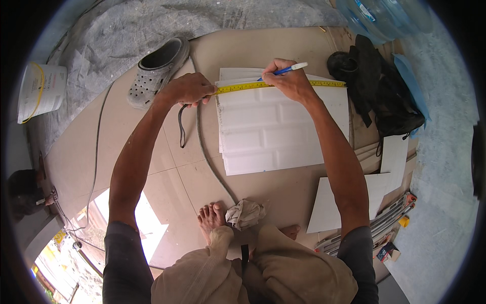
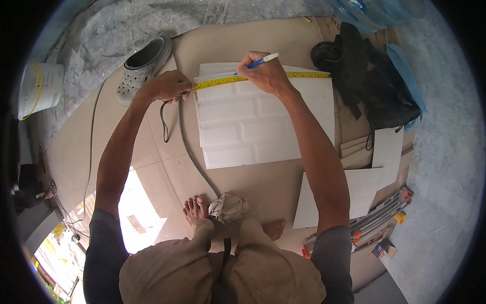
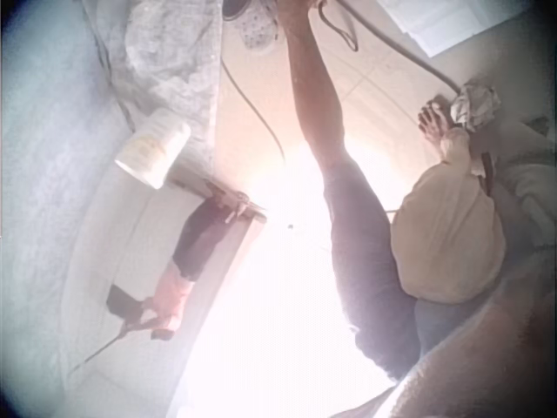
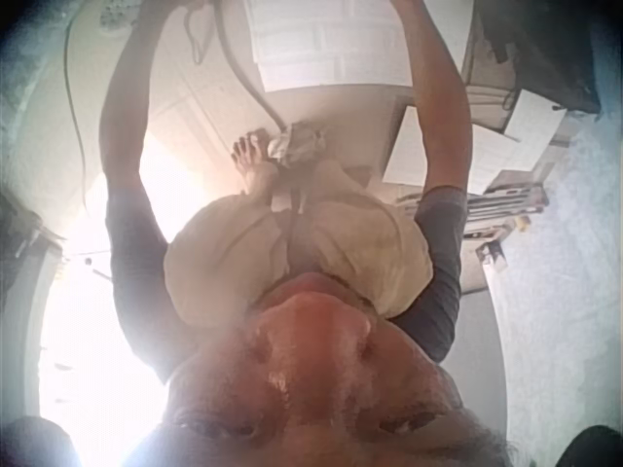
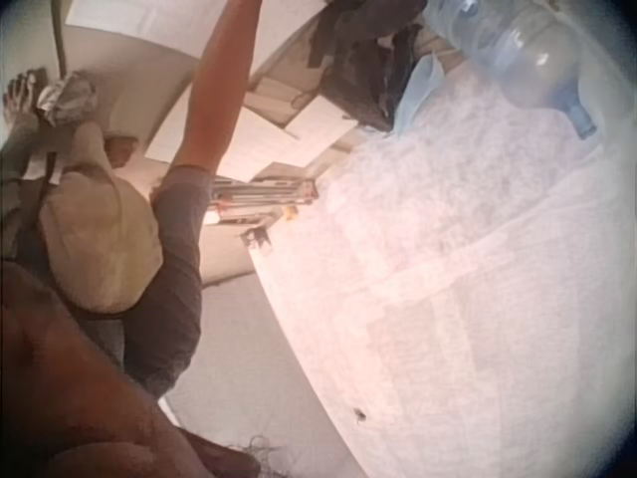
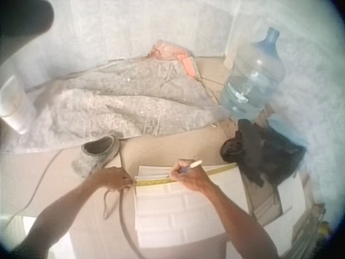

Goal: The person measures and marks white rectangular tiles with a tape measure and pen, then uses a manual tile cutter to score and snap them into smaller pieces. The person wipes the tiles with a cloth between steps and stacks the cut pieces on the floor.

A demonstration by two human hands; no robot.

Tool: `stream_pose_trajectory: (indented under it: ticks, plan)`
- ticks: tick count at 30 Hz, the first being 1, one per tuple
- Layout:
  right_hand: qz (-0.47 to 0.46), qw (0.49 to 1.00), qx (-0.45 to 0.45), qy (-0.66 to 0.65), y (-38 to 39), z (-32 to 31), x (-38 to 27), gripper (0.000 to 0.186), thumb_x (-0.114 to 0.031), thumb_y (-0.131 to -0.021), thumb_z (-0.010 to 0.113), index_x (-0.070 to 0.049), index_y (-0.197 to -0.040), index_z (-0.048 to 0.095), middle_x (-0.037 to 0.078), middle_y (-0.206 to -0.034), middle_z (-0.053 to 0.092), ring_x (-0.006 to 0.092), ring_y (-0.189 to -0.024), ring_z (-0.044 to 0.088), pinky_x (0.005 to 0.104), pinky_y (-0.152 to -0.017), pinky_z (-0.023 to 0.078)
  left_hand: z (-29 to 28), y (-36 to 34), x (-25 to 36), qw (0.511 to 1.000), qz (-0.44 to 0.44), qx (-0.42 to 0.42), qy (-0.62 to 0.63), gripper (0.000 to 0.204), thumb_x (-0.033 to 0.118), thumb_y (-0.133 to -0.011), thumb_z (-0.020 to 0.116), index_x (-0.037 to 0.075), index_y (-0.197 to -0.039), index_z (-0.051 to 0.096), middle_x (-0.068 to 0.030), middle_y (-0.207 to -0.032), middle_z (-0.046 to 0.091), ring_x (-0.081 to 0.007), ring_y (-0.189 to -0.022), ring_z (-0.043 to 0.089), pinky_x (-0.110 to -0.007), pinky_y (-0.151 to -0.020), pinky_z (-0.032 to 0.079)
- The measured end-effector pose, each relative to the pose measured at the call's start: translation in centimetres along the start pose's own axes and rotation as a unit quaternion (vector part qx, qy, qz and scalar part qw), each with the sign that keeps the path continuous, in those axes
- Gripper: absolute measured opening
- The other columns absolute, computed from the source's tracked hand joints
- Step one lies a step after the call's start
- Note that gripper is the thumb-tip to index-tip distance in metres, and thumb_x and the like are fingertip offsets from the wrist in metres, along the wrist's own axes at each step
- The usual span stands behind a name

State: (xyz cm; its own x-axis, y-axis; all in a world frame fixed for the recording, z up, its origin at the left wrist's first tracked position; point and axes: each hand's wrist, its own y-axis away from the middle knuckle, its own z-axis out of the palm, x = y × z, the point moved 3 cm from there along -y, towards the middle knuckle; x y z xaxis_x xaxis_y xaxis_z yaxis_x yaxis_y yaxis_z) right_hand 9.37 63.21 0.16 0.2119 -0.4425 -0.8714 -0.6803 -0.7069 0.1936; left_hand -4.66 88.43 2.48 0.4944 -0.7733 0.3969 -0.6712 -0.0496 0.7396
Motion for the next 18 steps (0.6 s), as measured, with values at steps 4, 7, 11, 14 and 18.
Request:
stream_pose_trajectory:
  ticks: [4,7,11,14,18]
  plan:
    - [-0.004,1.000,-0.010,-0.004,-0.12,0.09,0.00,0.020,-0.024,-0.090,0.075,-0.004,-0.091,0.074,0.003,-0.077,0.069,0.0097,-0.071,0.060,0.0291,-0.066,0.050,0.23,-0.50,-0.60,1.000,0.002,0.002,0.002,0.053,0.045,-0.107,0.054,0.005,-0.077,0.070,-0.0046,-0.058,0.059,-0.0127,-0.046,0.053,-0.033,-0.044,0.042]
    - [0.010,1.000,-0.018,0.009,0.00,0.07,-0.30,0.022,-0.024,-0.091,0.074,-0.002,-0.095,0.075,0.003,-0.082,0.071,0.0082,-0.075,0.060,0.0270,-0.069,0.050,0.25,-0.33,-0.54,1.000,0.001,0.002,0.005,0.052,0.045,-0.106,0.054,0.005,-0.077,0.070,-0.0047,-0.058,0.059,-0.0129,-0.046,0.054,-0.033,-0.044,0.042]
    - [0.005,1.000,-0.019,0.020,-0.07,0.07,-0.25,0.022,-0.024,-0.091,0.074,-0.003,-0.094,0.075,0.002,-0.082,0.071,0.0084,-0.074,0.060,0.0271,-0.069,0.050,0.15,-0.14,-0.24,1.000,0.000,0.008,0.009,0.052,0.045,-0.105,0.055,0.004,-0.076,0.069,-0.0050,-0.058,0.059,-0.0131,-0.047,0.054,-0.033,-0.044,0.042]
    - [-0.004,1.000,-0.012,0.028,-0.12,0.18,-0.22,0.021,-0.025,-0.090,0.076,-0.005,-0.091,0.075,0.003,-0.080,0.072,0.0108,-0.072,0.064,0.0295,-0.067,0.052,0.17,-0.16,-0.32,1.000,0.002,0.006,0.011,0.051,0.044,-0.104,0.055,0.004,-0.076,0.069,-0.0052,-0.057,0.059,-0.0132,-0.047,0.055,-0.033,-0.044,0.043]
    - [-0.022,0.999,-0.005,0.037,-0.33,0.27,0.10,0.020,-0.026,-0.089,0.077,-0.006,-0.090,0.075,0.004,-0.080,0.074,0.0122,-0.071,0.066,0.0314,-0.066,0.053,0.12,-0.19,-0.29,1.000,0.004,0.003,0.010,0.051,0.044,-0.104,0.055,0.004,-0.076,0.069,-0.0049,-0.058,0.059,-0.0133,-0.047,0.055,-0.033,-0.045,0.043]
